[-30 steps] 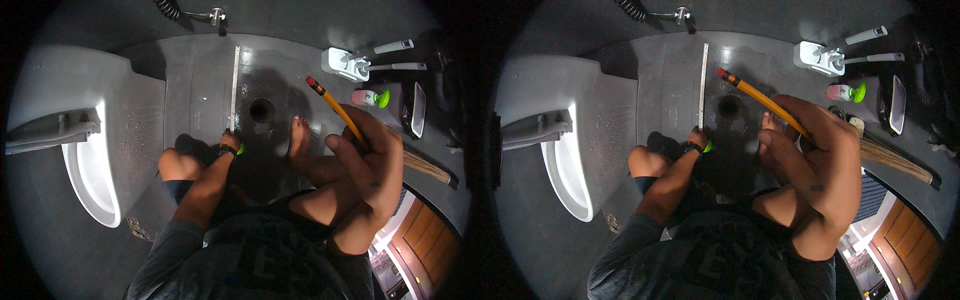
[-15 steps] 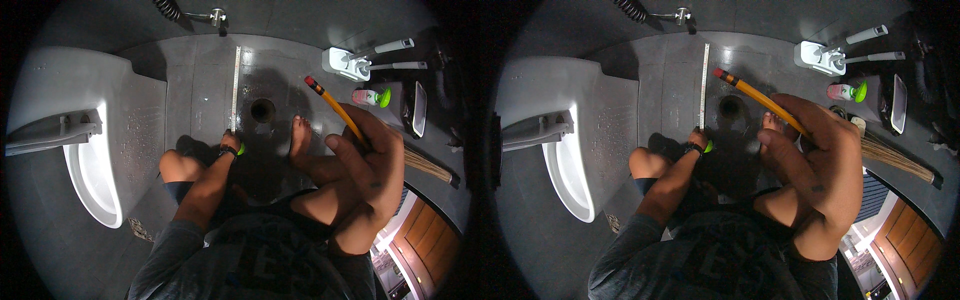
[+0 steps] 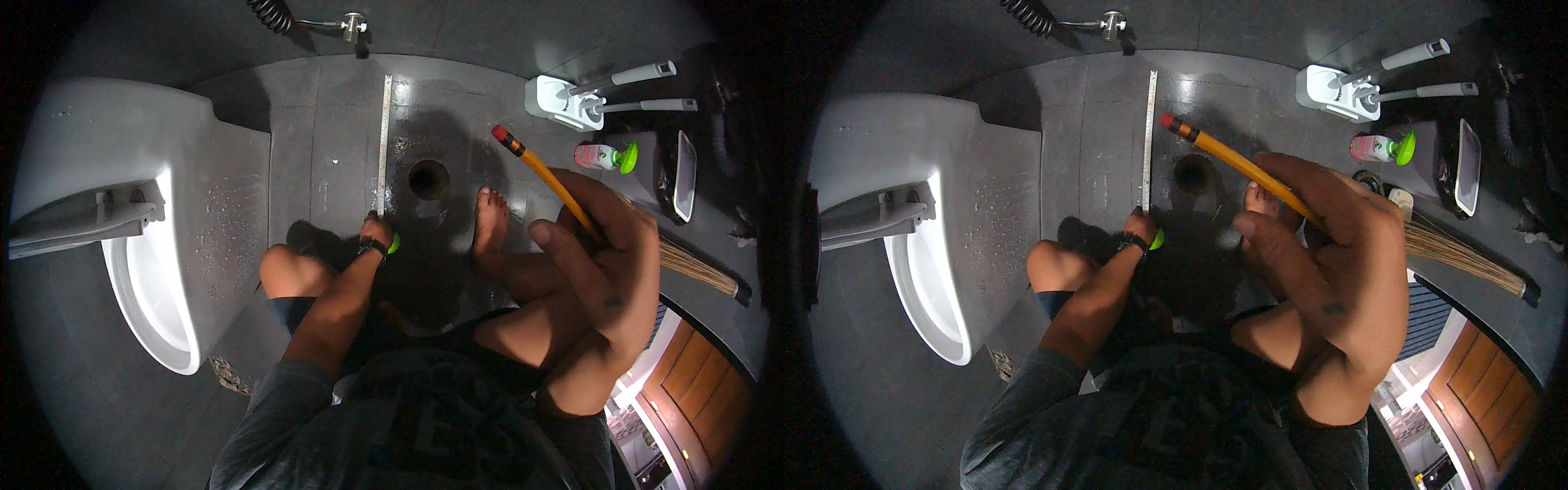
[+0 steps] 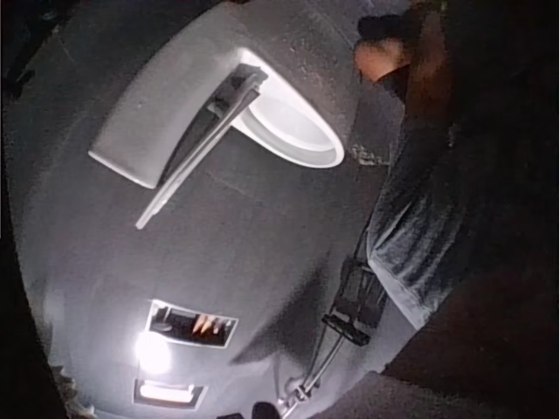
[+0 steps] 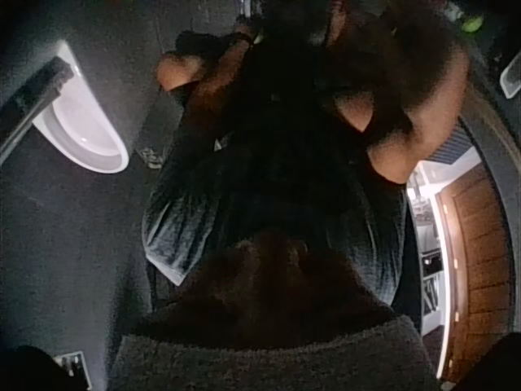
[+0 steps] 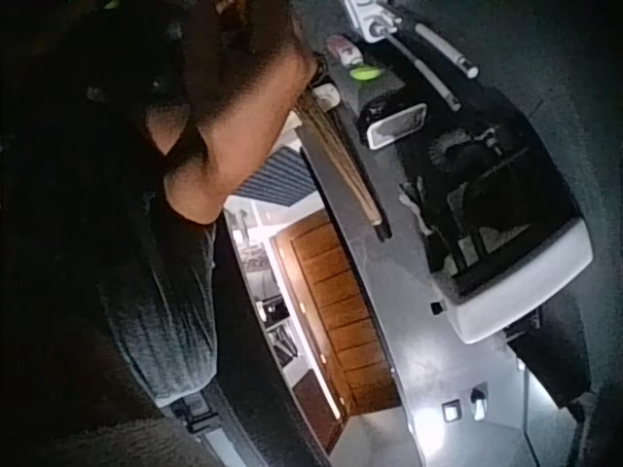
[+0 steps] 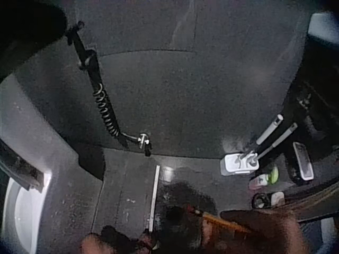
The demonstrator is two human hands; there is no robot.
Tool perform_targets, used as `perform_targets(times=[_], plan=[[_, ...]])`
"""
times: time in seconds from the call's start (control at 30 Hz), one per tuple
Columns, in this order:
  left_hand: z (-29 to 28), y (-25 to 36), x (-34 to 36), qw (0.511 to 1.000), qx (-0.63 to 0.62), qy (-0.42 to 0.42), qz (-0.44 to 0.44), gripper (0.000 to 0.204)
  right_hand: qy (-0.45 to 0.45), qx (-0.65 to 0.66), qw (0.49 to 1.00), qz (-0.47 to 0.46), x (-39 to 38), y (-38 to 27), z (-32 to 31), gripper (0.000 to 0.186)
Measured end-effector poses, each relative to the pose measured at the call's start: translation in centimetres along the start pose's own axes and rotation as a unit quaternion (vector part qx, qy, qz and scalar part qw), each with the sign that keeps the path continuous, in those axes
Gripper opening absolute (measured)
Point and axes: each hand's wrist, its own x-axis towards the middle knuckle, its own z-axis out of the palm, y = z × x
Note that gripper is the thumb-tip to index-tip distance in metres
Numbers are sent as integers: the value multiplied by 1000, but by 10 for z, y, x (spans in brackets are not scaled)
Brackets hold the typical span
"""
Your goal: The person measures the floor around a toilet using a tape measure and pencil, then uses a hammer and chisel to break up the floor material near the drain hole. The person works barefoot in a small bathroom with a white toilet, sink, and cleaning supplies.
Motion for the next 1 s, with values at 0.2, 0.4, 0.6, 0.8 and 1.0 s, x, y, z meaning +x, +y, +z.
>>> perform_targets(times=[0.2,0.4,0.6,0.8,1.0], plan=[[0,-2,-3,999,30,-4,-16,36,-1,54,996,70,2,0,0,39],[7,-10,3,1000,28,4,-6,37,-45,-48,998,-23,7,3,-8,41],[10,-11,4,1000,20,15,-6,38,-8,-24,999,-25,0,4,0,40],[0,-2,-2,1000,11,19,-15,35,-13,7,1000,13,0,2,0,40],[-5,0,-6,1000,2,12,2,33,-20,7,1000,14,1,2,-1,40]])
